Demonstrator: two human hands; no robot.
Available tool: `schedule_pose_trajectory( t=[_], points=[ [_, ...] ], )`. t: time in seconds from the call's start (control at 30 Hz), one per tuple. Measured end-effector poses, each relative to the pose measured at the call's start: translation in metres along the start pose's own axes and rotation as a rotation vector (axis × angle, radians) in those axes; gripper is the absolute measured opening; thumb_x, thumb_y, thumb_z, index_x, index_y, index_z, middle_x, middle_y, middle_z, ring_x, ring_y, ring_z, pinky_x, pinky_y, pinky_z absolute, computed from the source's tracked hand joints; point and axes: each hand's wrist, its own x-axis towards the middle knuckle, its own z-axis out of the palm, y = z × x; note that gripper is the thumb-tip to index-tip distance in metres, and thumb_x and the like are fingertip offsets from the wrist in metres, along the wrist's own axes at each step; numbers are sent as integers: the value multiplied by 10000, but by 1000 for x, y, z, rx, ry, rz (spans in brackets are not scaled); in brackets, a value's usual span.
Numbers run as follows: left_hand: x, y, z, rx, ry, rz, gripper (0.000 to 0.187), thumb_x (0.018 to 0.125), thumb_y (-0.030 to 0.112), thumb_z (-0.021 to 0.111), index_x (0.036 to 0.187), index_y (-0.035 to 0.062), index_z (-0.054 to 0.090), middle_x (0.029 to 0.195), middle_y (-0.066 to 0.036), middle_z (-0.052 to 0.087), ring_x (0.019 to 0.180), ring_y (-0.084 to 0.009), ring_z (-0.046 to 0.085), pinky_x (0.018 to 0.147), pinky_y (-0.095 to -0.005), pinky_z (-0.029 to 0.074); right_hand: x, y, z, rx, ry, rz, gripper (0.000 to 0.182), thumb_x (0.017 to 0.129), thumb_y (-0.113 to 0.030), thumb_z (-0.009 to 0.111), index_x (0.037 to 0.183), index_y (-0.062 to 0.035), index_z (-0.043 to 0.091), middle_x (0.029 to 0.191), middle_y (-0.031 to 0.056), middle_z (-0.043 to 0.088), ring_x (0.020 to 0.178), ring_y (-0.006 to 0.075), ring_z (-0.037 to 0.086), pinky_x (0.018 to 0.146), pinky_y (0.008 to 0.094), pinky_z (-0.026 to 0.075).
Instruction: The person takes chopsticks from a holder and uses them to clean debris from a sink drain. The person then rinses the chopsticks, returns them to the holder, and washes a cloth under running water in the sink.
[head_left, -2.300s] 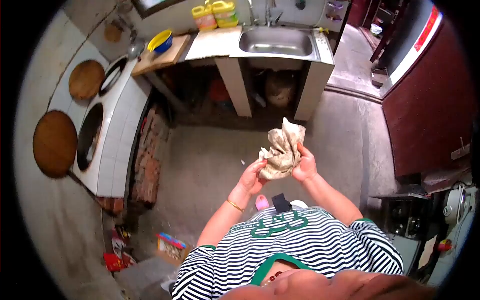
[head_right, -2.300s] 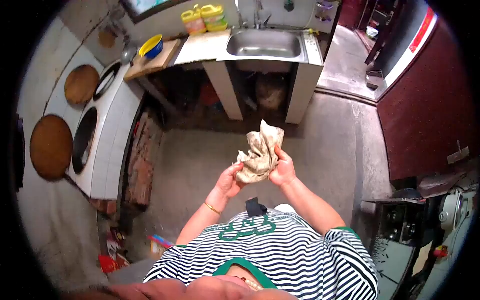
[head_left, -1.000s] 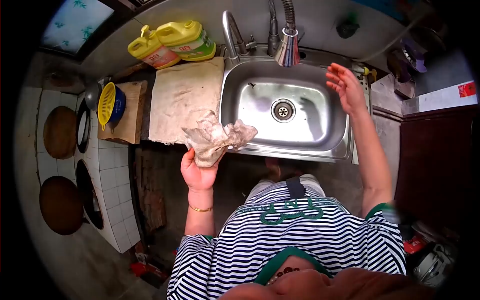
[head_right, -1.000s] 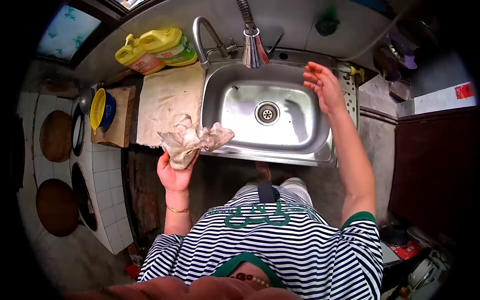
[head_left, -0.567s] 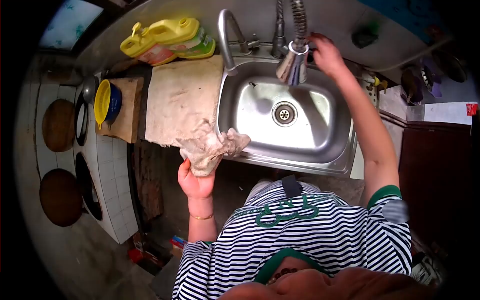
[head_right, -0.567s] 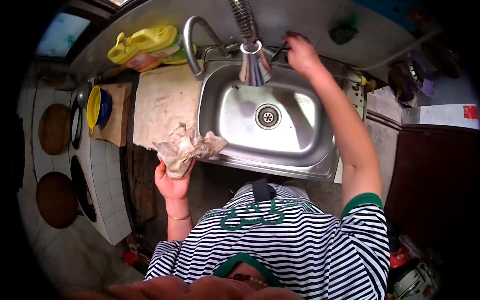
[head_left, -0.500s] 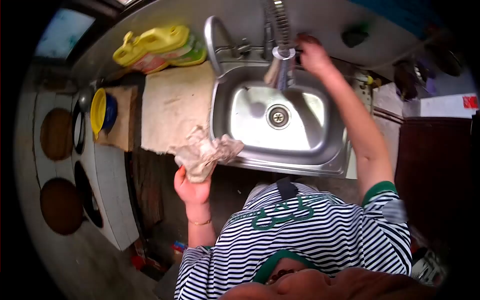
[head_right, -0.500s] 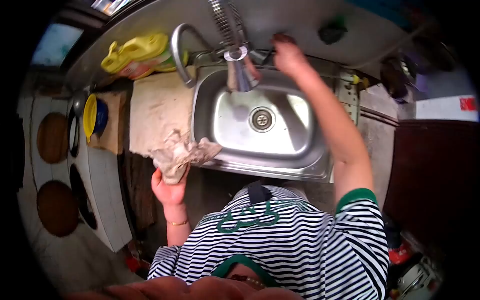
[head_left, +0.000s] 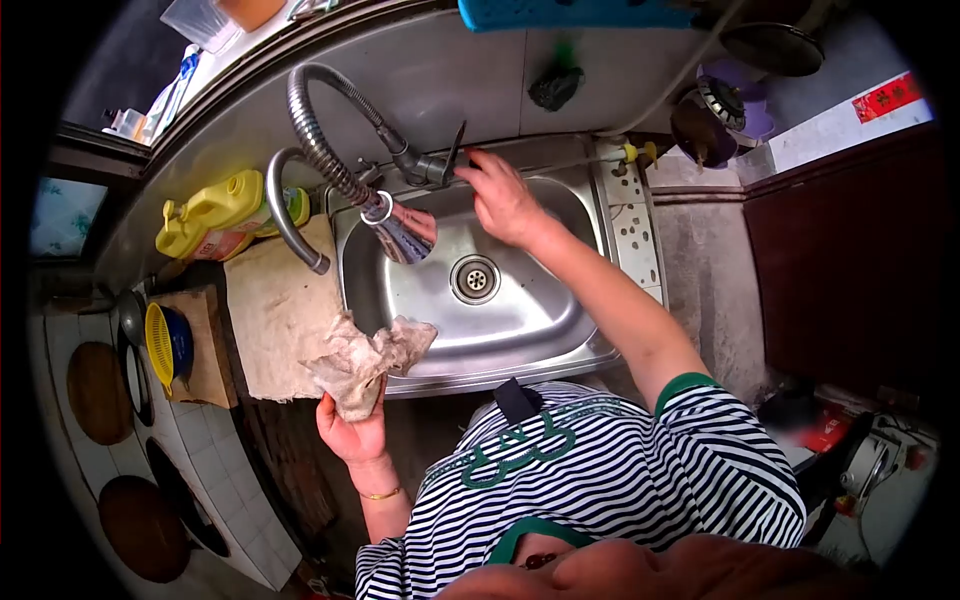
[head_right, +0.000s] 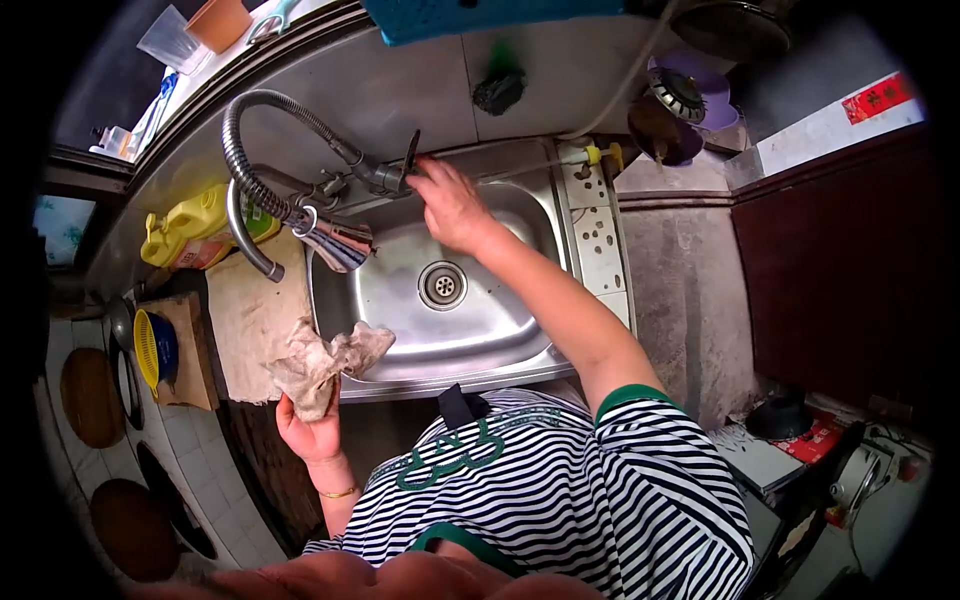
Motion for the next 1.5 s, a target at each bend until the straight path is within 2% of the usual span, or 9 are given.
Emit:
schedule_pose_trajectory(
  t=[0.23,0.33,0.53,0.67,0.83,1.13,1.2,1.3,1.5],
  points=[
    [12,-9,14,-4,-2,-27,527,884,252,363,1370,55,320,1400,-139,359,1287,-358,329,1054,-564,235,-46,4,-34,75,-107,154,384,742,10,529,1125,-28,539,1242,195,463,1157,355,437,975,416,368],
    [14,-8,18,6,-37,-22,542,862,233,413,1364,49,325,1400,-140,355,1282,-364,333,1045,-575,250,-51,6,-51,101,-80,191,373,752,-2,530,1124,-32,545,1235,195,474,1150,356,446,969,407,378],
    [13,-7,23,-12,-70,-16,541,882,259,388,1377,58,302,1416,-131,333,1292,-359,317,1046,-570,248,-57,3,-92,142,-55,234,334,785,-27,514,1118,-21,542,1204,184,497,1136,345,471,956,380,397],
    [8,-5,23,7,-50,-5,539,885,268,386,1376,59,305,1407,-131,345,1281,-354,337,1030,-559,285,-57,-8,-125,212,-11,279,318,801,-7,503,1116,-17,545,1134,154,525,960,291,555,865,322,446],
    [6,-4,22,37,-83,18,508,881,274,389,1344,65,371,1365,-114,412,1251,-333,390,1001,-535,344,-34,-38,-176,371,134,286,279,820,43,496,1081,-7,580,1007,101,558,844,157,576,740,245,470],
    [0,0,13,43,-115,46,505,869,272,389,1315,36,392,1322,-122,451,1208,-305,435,1002,-479,353,25,-107,-289,240,377,42,276,804,57,503,1060,-4,585,1012,89,567,848,140,565,746,234,460],
    [0,2,7,48,-136,44,505,863,272,395,1310,36,401,1315,-121,460,1205,-306,439,1003,-476,353,44,-116,-307,161,517,-73,279,807,48,498,1069,-5,579,1009,90,564,849,147,563,754,233,454],
    [-4,1,9,41,-149,47,504,857,277,400,1299,36,415,1301,-119,474,1197,-304,448,996,-476,360,73,-130,-338,50,574,-110,317,819,25,487,1127,-13,550,1018,84,559,855,137,553,774,229,444],
    [-6,3,5,45,-154,42,514,849,299,399,1293,42,420,1294,-114,480,1186,-304,458,986,-480,369,123,-122,-370,551,439,60,441,816,-6,487,1253,22,440,1091,89,535,824,122,529,688,226,438]
  ],
)
